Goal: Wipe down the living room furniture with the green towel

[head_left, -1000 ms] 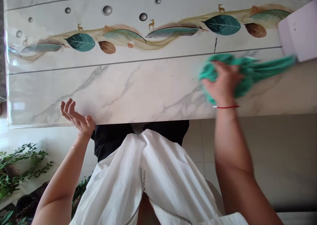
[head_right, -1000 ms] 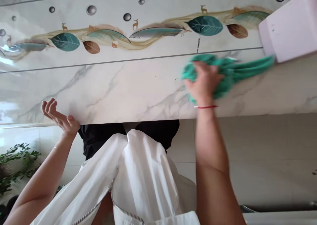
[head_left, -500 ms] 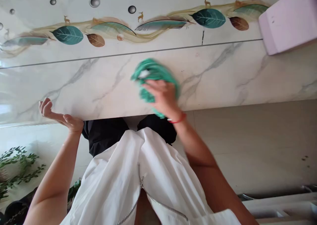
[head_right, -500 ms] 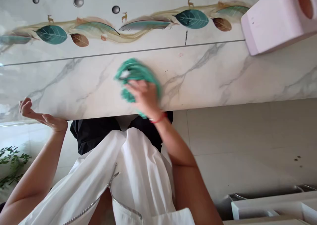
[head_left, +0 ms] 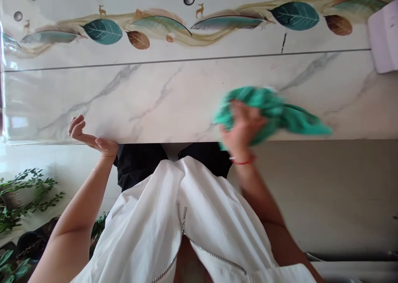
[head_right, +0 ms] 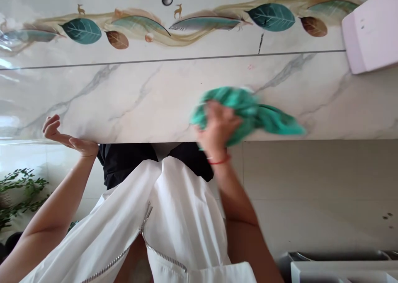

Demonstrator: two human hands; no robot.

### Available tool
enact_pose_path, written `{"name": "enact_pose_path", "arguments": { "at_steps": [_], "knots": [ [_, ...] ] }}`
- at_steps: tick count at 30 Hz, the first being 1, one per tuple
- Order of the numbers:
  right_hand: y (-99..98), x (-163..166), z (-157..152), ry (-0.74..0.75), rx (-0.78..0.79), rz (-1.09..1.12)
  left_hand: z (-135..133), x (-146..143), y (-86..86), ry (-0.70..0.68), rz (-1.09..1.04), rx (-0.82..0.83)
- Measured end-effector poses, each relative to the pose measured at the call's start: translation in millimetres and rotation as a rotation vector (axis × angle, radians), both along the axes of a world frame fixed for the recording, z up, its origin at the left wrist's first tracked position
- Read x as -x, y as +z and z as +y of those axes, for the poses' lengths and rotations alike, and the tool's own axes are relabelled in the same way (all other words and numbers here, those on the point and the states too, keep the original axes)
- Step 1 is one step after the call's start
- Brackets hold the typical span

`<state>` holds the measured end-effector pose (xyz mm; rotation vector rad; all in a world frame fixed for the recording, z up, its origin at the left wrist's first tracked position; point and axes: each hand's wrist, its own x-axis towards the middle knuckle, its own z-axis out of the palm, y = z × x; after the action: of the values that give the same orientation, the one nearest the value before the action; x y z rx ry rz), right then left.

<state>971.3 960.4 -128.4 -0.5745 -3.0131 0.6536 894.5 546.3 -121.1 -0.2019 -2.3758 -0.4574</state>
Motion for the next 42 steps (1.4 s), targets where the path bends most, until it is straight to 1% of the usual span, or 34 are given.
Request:
{"name": "enact_pose_path", "arguments": {
  "at_steps": [2,3,4,5,6,7,8,9,10,11,13,15,17,19,20,21,22,23,24,25,26,27,28,29,30,31,32,33,34,35,36,37,39,42],
  "knots": [
    [20.5,16.2,-120.5,0.461,0.039,0.094,-2.3,-0.1,2.9,-0.022,-0.051,-0.023],
    [29.3,24.3,-170.6,0.603,0.030,0.172,-3.8,0.2,4.8,-0.018,-0.075,-0.031],
    [36.6,31.7,-210.7,0.717,0.015,0.227,-5.4,0.7,6.7,0.009,-0.091,-0.037],
    [41.6,38.0,-239.4,0.784,0.002,0.274,-6.8,1.3,8.3,0.057,-0.100,-0.039],
    [44.2,42.6,-256.0,0.834,-0.003,0.303,-8.0,2.1,9.5,0.115,-0.093,-0.042],
    [44.1,45.1,-260.5,0.876,0.001,0.319,-8.8,2.9,9.9,0.166,-0.075,-0.047],
    [41.3,44.9,-253.6,0.907,0.011,0.330,-9.3,3.6,9.6,0.189,-0.054,-0.052],
    [36.2,41.7,-236.4,0.930,0.028,0.334,-9.5,4.2,8.6,0.179,-0.028,-0.058],
    [29.1,35.3,-210.4,0.936,0.049,0.334,-9.4,4.7,7.0,0.137,-0.007,-0.062],
    [20.6,26.1,-177.1,0.907,0.073,0.327,-9.3,5.1,5.1,0.081,0.017,-0.067],
    [1.6,1.5,-94.4,0.752,0.122,0.312,-9.0,5.6,1.3,-0.007,0.039,-0.080],
    [-18.1,-24.0,1.0,0.526,0.141,0.327,-8.5,6.1,-1.3,-0.022,0.057,-0.090],
    [-36.8,-40.8,97.6,0.289,0.068,0.361,-7.3,6.2,-2.2,-0.011,0.069,-0.079],
    [-52.9,-43.0,179.2,-0.057,-0.045,0.357,-5.1,5.7,-2.2,0.003,0.086,-0.069],
    [-59.0,-38.6,208.2,-0.234,-0.087,0.309,-3.8,5.4,-2.1,0.004,0.092,-0.072],
    [-63.3,-31.5,226.2,-0.385,-0.115,0.249,-2.5,5.0,-2.1,-0.004,0.098,-0.079],
    [-65.2,-23.0,231.3,-0.496,-0.128,0.186,-1.1,4.5,-2.3,-0.016,0.110,-0.092],
    [-64.4,-14.0,222.5,-0.551,-0.128,0.133,0.1,4.1,-2.6,-0.035,0.125,-0.106],
    [-60.9,-5.6,199.8,-0.555,-0.123,0.108,1.1,3.8,-3.1,-0.058,0.139,-0.118],
    [-54.6,1.5,164.2,-0.509,-0.115,0.105,1.8,3.6,-3.6,-0.079,0.151,-0.127],
    [-45.7,7.0,117.7,-0.401,-0.097,0.115,2.1,3.4,-4.0,-0.092,0.161,-0.129],
    [-34.8,11.2,63.1,-0.271,-0.082,0.141,2.0,3.2,-4.2,-0.097,0.159,-0.124],
    [-22.4,14.2,4.0,-0.062,-0.040,0.164,1.2,3.1,-3.9,-0.095,0.137,-0.114],
    [-9.3,16.5,-55.9,0.204,0.012,0.179,-0.2,2.8,-2.9,-0.077,0.092,-0.109],
    [3.7,18.6,-113.2,0.407,0.045,0.212,-2.2,2.4,-1.2,-0.040,0.027,-0.122],
    [15.6,20.6,-164.5,0.570,0.065,0.244,-4.9,1.5,1.5,0.013,-0.049,-0.155],
    [25.7,22.7,-207.0,0.713,0.073,0.266,-8.1,0.0,4.8,0.070,-0.115,-0.206],
    [33.2,24.5,-239.0,0.808,0.075,0.281,-11.5,-2.2,8.7,0.118,-0.157,-0.262],
    [37.7,25.8,-259.1,0.873,0.073,0.280,-15.0,-5.3,12.7,0.146,-0.163,-0.314],
    [39.1,26.1,-266.9,0.912,0.068,0.267,-18.2,-9.3,16.3,0.148,-0.136,-0.347],
    [37.6,24.7,-262.7,0.929,0.061,0.247,-20.9,-14.2,19.1,0.126,-0.088,-0.352],
    [33.5,21.2,-247.6,0.930,0.049,0.226,-23.0,-19.9,20.6,0.098,-0.033,-0.333],
    [20.3,7.9,-191.8,0.895,-0.011,0.206,-25.8,-32.7,19.3,0.058,0.028,-0.269],
    [-4.3,-18.2,-81.7,0.762,-0.173,0.276,-29.6,-53.5,8.9,0.009,0.044,-0.249]
  ]
}}
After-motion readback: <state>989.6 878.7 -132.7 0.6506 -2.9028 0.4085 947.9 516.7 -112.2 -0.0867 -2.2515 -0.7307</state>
